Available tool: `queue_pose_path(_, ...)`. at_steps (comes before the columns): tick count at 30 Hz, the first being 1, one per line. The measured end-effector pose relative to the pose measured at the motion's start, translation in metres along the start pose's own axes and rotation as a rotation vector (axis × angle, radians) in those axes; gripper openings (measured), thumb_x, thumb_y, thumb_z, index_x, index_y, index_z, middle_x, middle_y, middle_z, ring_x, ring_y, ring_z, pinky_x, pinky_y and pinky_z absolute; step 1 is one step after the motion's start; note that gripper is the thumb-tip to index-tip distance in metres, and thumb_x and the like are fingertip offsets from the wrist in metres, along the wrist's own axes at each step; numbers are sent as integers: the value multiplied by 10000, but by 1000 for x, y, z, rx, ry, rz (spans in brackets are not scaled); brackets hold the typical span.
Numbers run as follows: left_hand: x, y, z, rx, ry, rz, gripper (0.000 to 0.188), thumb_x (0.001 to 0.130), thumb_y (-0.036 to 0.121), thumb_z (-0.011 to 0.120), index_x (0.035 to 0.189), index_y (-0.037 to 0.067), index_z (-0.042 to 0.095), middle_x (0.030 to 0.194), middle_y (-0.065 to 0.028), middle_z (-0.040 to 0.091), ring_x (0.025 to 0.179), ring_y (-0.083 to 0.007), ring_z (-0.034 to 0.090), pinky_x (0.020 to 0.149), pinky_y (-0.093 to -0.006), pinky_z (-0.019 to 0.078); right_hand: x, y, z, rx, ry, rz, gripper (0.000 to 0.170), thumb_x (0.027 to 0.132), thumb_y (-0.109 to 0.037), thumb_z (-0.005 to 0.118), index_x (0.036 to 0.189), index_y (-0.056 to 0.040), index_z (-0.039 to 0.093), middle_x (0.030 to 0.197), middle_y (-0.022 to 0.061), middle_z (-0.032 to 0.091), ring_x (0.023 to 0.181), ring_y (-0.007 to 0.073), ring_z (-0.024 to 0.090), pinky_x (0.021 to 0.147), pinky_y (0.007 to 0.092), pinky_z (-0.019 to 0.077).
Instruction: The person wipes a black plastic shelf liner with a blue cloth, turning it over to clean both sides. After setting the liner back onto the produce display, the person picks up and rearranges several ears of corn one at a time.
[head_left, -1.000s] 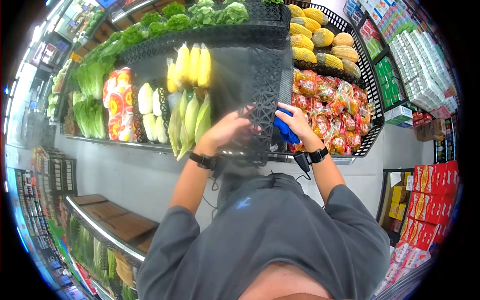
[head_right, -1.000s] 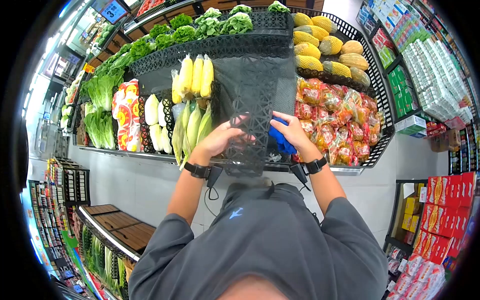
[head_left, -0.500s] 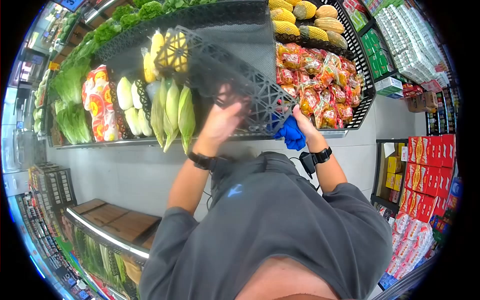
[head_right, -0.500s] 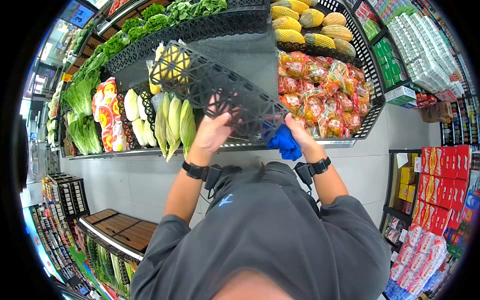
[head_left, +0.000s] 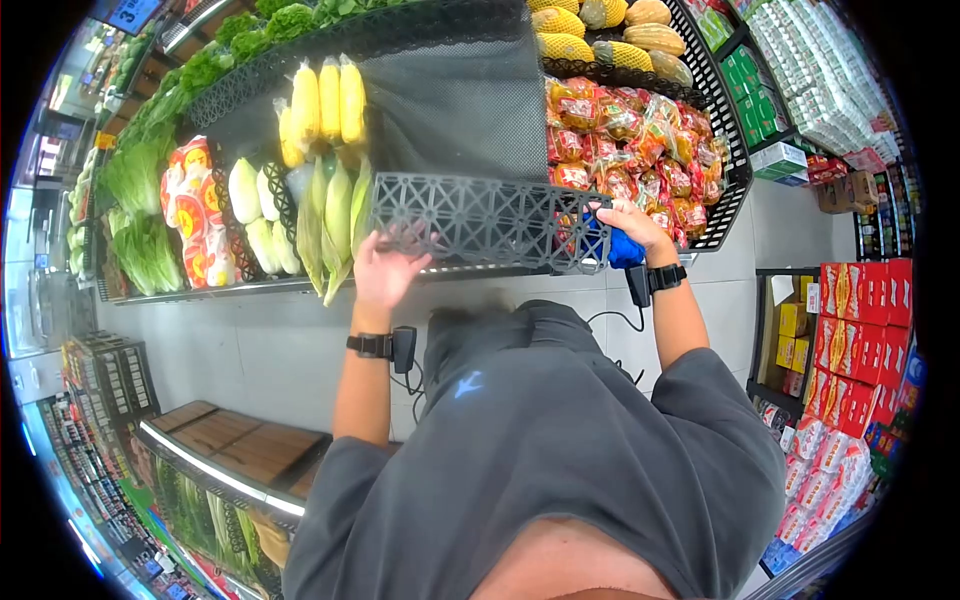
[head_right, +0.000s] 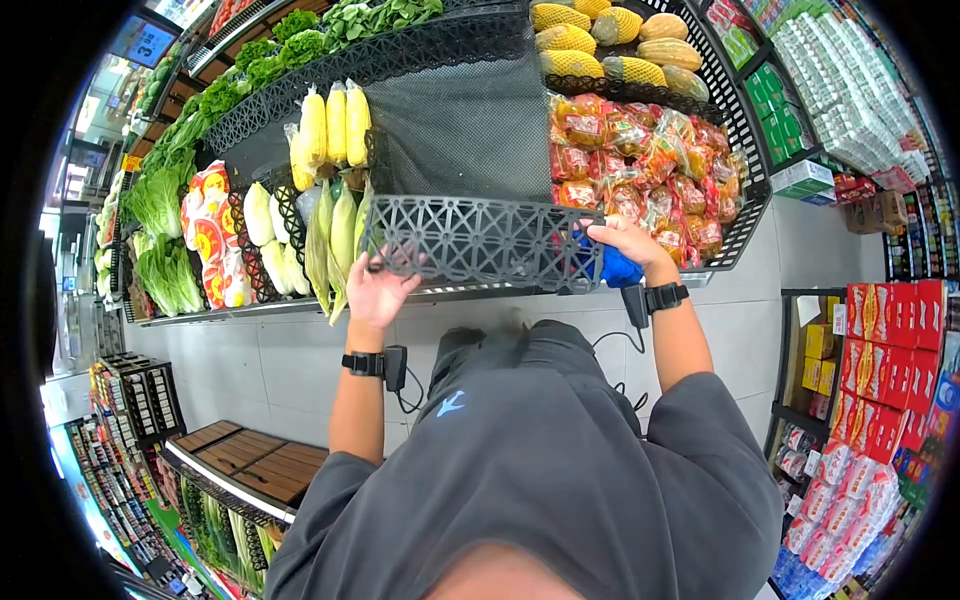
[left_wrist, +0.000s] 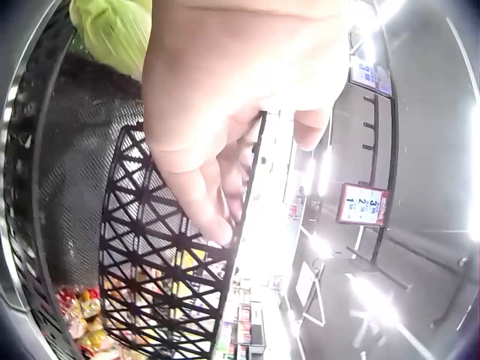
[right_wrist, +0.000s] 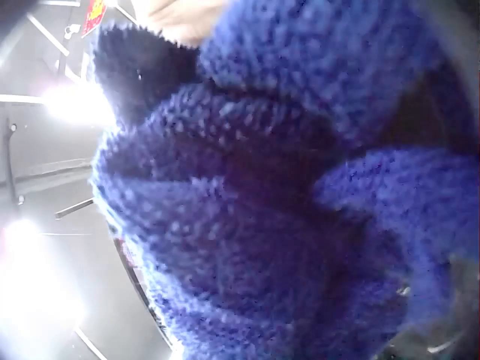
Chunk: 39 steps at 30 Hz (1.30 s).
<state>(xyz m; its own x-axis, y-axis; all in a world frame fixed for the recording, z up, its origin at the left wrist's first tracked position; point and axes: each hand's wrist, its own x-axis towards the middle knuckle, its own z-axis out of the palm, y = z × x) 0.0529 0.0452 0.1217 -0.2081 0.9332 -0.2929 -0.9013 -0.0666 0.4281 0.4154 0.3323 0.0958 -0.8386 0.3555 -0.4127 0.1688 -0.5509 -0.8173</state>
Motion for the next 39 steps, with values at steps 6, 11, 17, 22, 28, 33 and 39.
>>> queue_pose_path(6,-18,9,-44,251,283,-11,458,1050,487,443,1152,60,576,1110,-119,685,1014,-315,686,774,-434,589,43,-16,-13,-368,52,-105,377,972,-284,672,1208,10,677,1078,62,718,908,86,636,797,255,518)
queue_pose_path(11,-17,-16,-62,406,449,73,365,1061,421,475,1150,82,579,1097,-80,693,960,-287,701,694,-366,577,58,-31,-16,-198,446,-240,332,931,-191,711,1204,-6,672,1015,58,713,852,120,679,741,253,553)
queue_pose_path(17,-25,-38,-83,300,506,128,251,1032,299,569,1183,100,593,1134,-71,686,995,-263,692,715,-358,591,40,-30,34,-364,666,-502,587,883,-153,713,1425,-74,502,1261,113,602,1038,182,632,841,303,549)
queue_pose_path(22,-37,-39,-90,350,505,48,242,990,226,608,1195,100,585,1182,-86,684,1018,-267,683,765,-401,576,70,12,105,-1204,648,-802,639,799,-64,641,1421,-71,495,1318,169,595,1202,360,562,1046,426,446)
queue_pose_path(28,-48,-42,-116,374,493,-142,231,931,190,595,1142,94,601,1134,-101,693,1023,-291,680,810,-435,539,77,25,132,-1326,599,-790,575,744,-45,672,1311,-59,573,1362,147,568,1245,342,524,1045,427,461)
queue_pose_path(33,-41,-53,-101,352,621,14,234,984,259,619,1158,104,601,1028,-85,682,775,-260,680,709,-420,568,84,53,175,-1305,3,-928,537,710,-7,675,1240,-67,610,1301,133,606,1216,338,560,1044,428,477)
queue_pose_path(39,-37,-67,-102,323,657,92,269,1008,309,613,1164,91,595,1020,-87,679,740,-234,673,699,-397,577,82,22,118,-1435,547,-891,367,757,17,592,1111,-62,650,1165,109,648,1049,312,592,937,408,497)
